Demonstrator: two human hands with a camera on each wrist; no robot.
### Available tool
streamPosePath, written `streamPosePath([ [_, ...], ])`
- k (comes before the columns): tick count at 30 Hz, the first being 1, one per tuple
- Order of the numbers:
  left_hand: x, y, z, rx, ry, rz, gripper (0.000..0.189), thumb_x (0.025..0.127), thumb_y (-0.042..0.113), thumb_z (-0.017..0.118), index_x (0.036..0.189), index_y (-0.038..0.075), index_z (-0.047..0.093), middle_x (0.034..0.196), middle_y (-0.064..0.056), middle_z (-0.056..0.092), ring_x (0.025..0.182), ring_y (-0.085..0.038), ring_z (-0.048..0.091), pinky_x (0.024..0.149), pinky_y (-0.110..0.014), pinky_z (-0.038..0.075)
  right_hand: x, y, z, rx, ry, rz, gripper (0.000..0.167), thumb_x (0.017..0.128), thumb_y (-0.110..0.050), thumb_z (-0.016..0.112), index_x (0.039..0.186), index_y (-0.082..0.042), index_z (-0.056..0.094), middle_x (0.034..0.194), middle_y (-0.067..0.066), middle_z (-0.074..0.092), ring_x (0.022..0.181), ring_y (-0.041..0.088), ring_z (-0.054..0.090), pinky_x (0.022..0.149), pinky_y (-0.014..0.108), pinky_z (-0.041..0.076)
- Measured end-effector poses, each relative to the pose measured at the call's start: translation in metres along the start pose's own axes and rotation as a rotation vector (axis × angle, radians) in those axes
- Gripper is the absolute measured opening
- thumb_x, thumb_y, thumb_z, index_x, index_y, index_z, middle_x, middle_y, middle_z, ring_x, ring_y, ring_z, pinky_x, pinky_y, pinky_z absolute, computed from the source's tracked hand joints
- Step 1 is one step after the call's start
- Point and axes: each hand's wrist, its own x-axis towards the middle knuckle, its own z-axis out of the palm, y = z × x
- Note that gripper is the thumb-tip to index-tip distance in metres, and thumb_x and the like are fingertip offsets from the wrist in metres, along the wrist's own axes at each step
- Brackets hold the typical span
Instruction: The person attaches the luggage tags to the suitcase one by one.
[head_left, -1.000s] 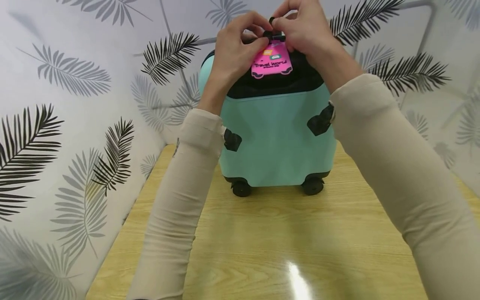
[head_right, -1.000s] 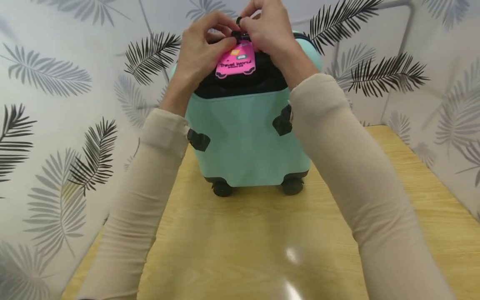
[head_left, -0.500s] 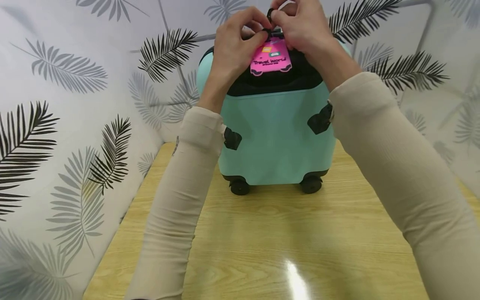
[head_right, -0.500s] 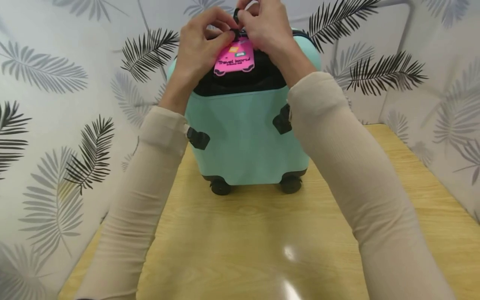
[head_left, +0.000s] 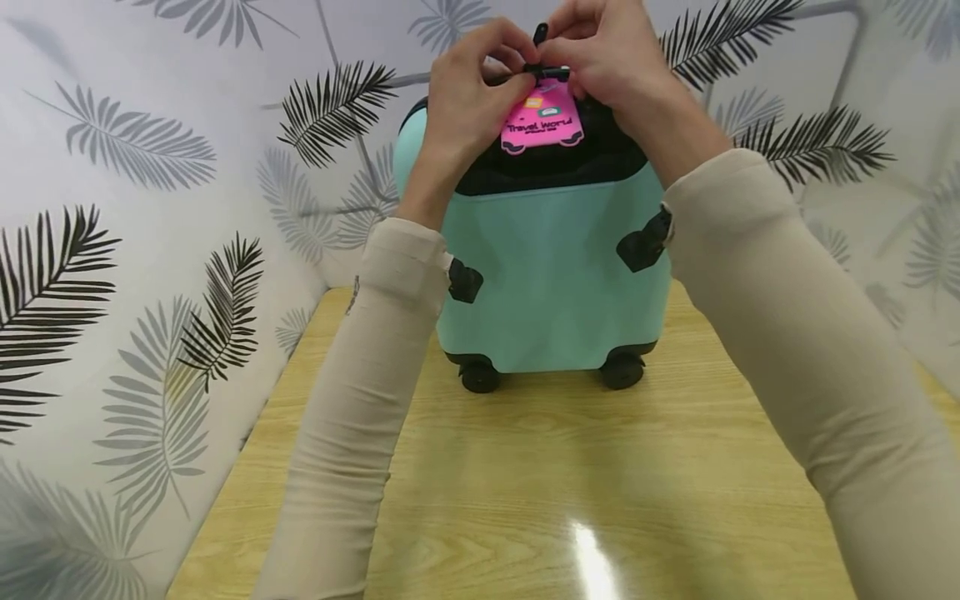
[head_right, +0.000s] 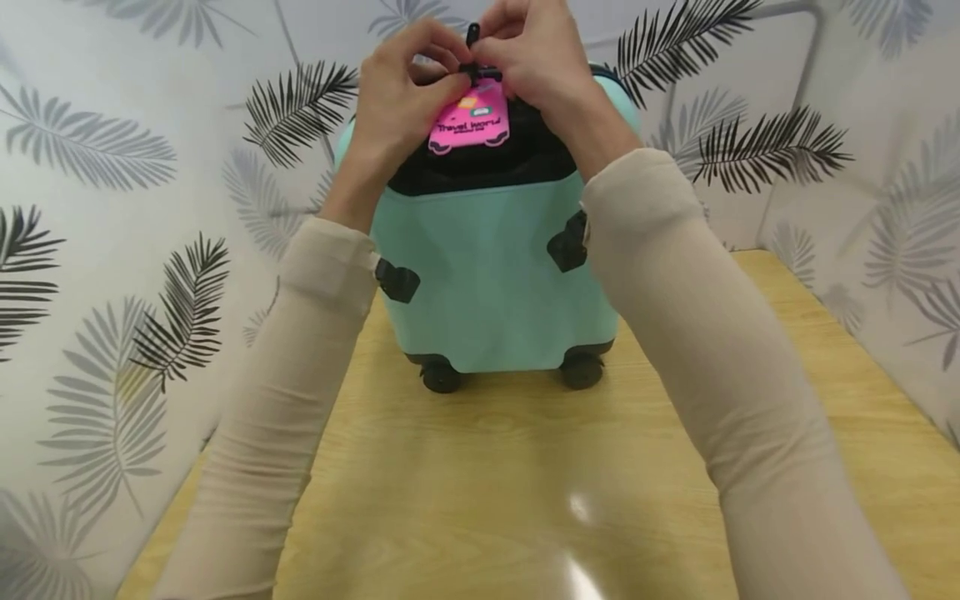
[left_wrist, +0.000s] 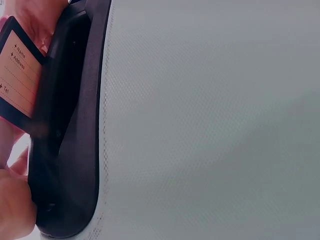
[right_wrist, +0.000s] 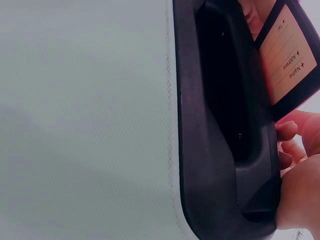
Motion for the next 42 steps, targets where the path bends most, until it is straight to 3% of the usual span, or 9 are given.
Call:
streamPosePath([
  [7,0.002,0.000,0.003,0.032,0.019,0.014,0.012,0.100,0.016,0.067,0.110,0.011,0.072,0.105,-0.004,0.068,0.095,-0.014,0.069,0.086,-0.017,0.046,-0.001,0.001,0.000,0.003,0.049,-0.031,0.010,0.101,-0.019,0.069,0.111,-0.020,0.066,0.106,-0.005,0.059,0.072,0.011,0.046,0.060,0.016,0.043],
  [17,-0.001,-0.001,0.001,0.075,0.048,0.023,0.013,0.103,0.017,0.063,0.111,0.011,0.072,0.109,-0.003,0.069,0.097,-0.014,0.071,0.084,-0.017,0.045,-0.002,0.002,0.005,0.074,0.117,-0.058,0.022,0.101,-0.023,0.069,0.122,-0.018,0.069,0.127,-0.004,0.062,0.061,0.011,0.047,0.060,0.014,0.044],
  [22,0.000,-0.001,0.002,0.055,0.035,0.031,0.014,0.103,0.016,0.063,0.113,0.009,0.071,0.111,-0.006,0.069,0.099,-0.016,0.070,0.087,-0.017,0.048,-0.002,0.004,0.000,0.142,0.118,-0.074,0.022,0.100,-0.020,0.071,0.122,-0.016,0.070,0.121,-0.003,0.063,0.058,0.011,0.046,0.058,0.014,0.043],
  [28,0.000,0.000,0.003,0.018,0.032,-0.024,0.015,0.102,0.015,0.065,0.116,0.010,0.067,0.109,-0.007,0.069,0.102,-0.015,0.071,0.090,-0.018,0.052,-0.003,0.006,-0.003,0.219,0.117,-0.093,0.030,0.096,-0.017,0.075,0.125,-0.015,0.070,0.118,0.000,0.068,0.063,0.012,0.049,0.057,0.014,0.044],
  [32,0.002,0.002,0.001,0.008,0.030,-0.070,0.016,0.101,0.016,0.066,0.117,0.010,0.066,0.112,-0.007,0.069,0.106,-0.014,0.071,0.093,-0.019,0.052,-0.004,0.008,-0.005,0.254,0.128,-0.148,0.029,0.101,-0.017,0.068,0.130,-0.013,0.068,0.121,0.004,0.070,0.058,0.014,0.049,0.057,0.016,0.045],
  [36,-0.001,-0.001,0.002,-0.003,0.028,-0.091,0.016,0.102,0.016,0.065,0.116,0.010,0.069,0.109,-0.005,0.071,0.105,-0.013,0.071,0.091,-0.018,0.050,-0.009,0.014,-0.005,0.296,0.146,-0.223,0.025,0.107,-0.018,0.057,0.129,-0.011,0.066,0.123,0.007,0.068,0.066,0.017,0.058,0.066,0.021,0.052],
  [39,0.000,-0.002,0.001,-0.046,0.059,-0.083,0.017,0.103,0.016,0.065,0.117,0.009,0.071,0.108,-0.006,0.075,0.104,-0.012,0.070,0.091,-0.018,0.049,-0.013,0.014,-0.007,0.328,0.152,-0.275,0.029,0.109,-0.020,0.051,0.132,-0.011,0.064,0.128,0.008,0.067,0.084,0.019,0.065,0.081,0.026,0.056],
  [42,0.001,-0.001,-0.006,-0.143,0.115,-0.067,0.021,0.106,0.018,0.062,0.120,0.007,0.072,0.112,-0.007,0.076,0.108,-0.011,0.068,0.096,-0.016,0.047,-0.018,0.009,-0.012,0.324,0.155,-0.309,0.036,0.110,-0.023,0.042,0.139,-0.013,0.061,0.136,0.007,0.065,0.106,0.020,0.065,0.097,0.026,0.052],
])
